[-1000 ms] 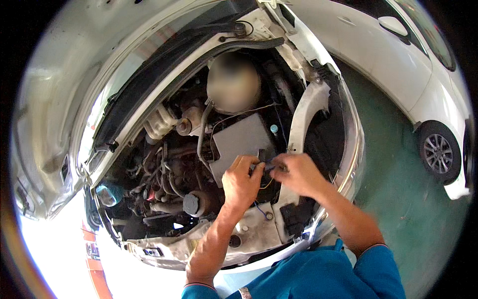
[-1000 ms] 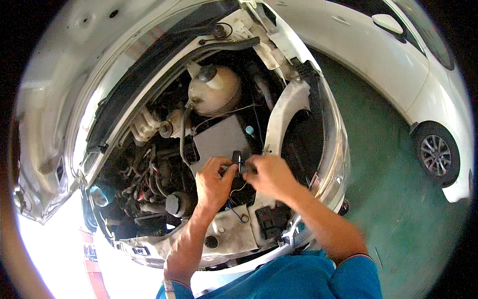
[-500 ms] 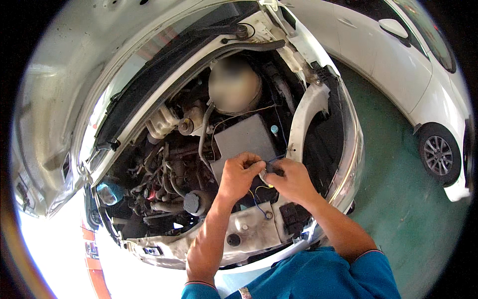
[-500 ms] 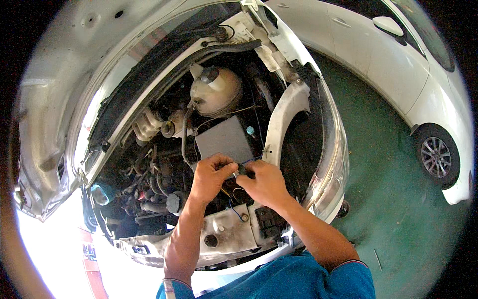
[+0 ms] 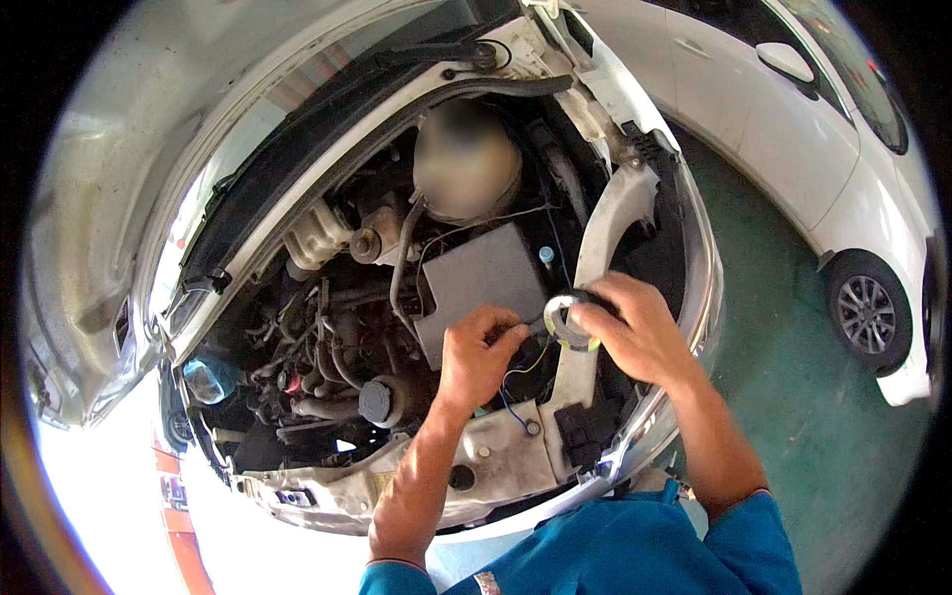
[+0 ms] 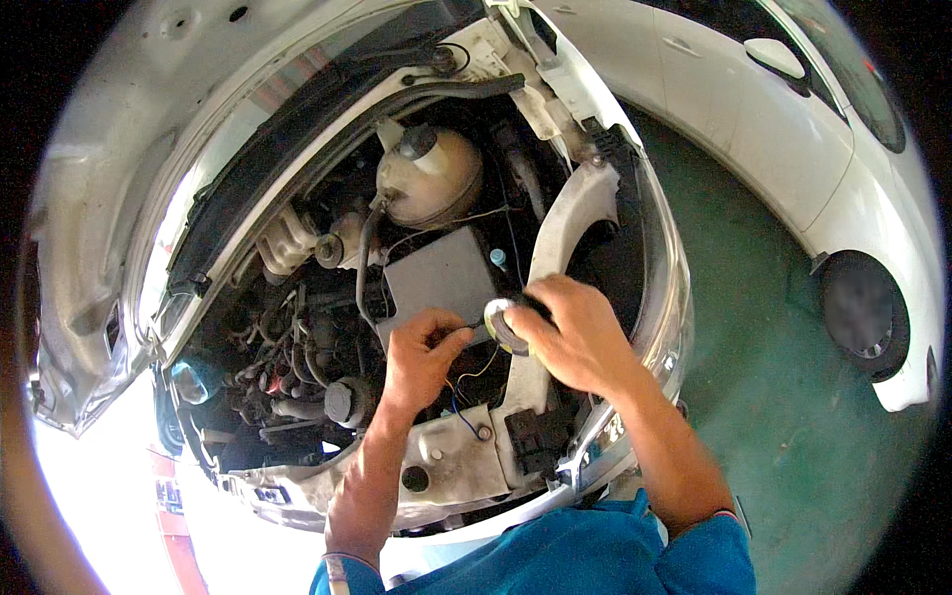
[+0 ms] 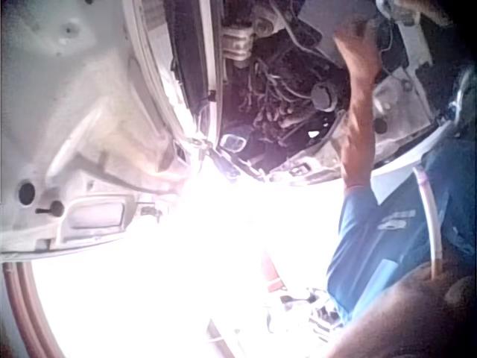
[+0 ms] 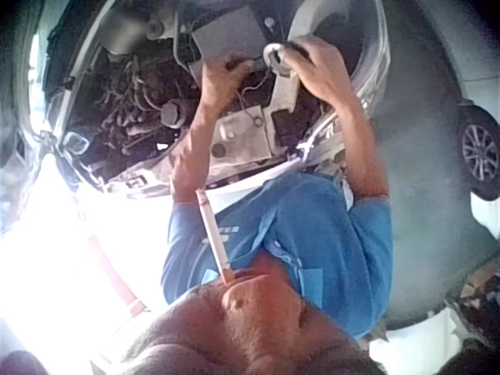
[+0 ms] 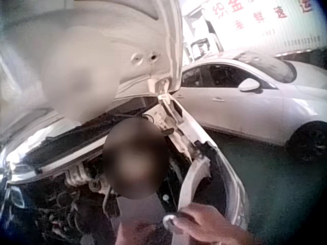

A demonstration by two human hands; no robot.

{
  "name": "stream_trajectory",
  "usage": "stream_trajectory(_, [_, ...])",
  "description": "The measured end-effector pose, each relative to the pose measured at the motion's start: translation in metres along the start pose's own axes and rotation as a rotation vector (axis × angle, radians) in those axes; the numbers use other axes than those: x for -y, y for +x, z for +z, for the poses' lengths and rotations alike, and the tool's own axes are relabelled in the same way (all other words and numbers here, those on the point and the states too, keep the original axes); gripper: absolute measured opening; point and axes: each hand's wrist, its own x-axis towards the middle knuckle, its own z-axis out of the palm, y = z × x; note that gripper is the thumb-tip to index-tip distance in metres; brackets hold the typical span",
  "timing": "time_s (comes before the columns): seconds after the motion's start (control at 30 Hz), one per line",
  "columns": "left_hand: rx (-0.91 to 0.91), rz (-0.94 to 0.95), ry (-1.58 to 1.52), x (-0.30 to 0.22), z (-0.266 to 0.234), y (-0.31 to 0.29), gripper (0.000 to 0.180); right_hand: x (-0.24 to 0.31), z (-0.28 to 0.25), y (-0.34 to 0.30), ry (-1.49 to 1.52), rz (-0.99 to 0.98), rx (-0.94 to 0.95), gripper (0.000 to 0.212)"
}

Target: The person works under the hood of a white car, wrapping electrical wires with black tape and securing them. They then move to the front right wheel well and use a screwdriver to fasten a plastic liner panel.

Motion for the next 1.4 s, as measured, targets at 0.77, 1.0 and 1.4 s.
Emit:
stream_trajectory(0.77, [-0.263, 0.423, 0.453, 0.002, 0.015, -0.004, 0.013, -0.027, 0.085, 0.125, -0.495, -0.288, 0.717, 0.024])
stream_trajectory(1.0, [-0.251, 0.285, 0.339, 0.010, 0.014, -0.005, 0.011, -0.051, 0.071, 0.092, -0.124, -0.240, 0.554, 0.018])
stream_trajectory(1.4, [-0.211, 0.231, 0.368, 0.011, 0.011, -0.008, 0.017, -0.036, 0.033, 0.084, -0.005, -0.128, 0.683, 0.025])
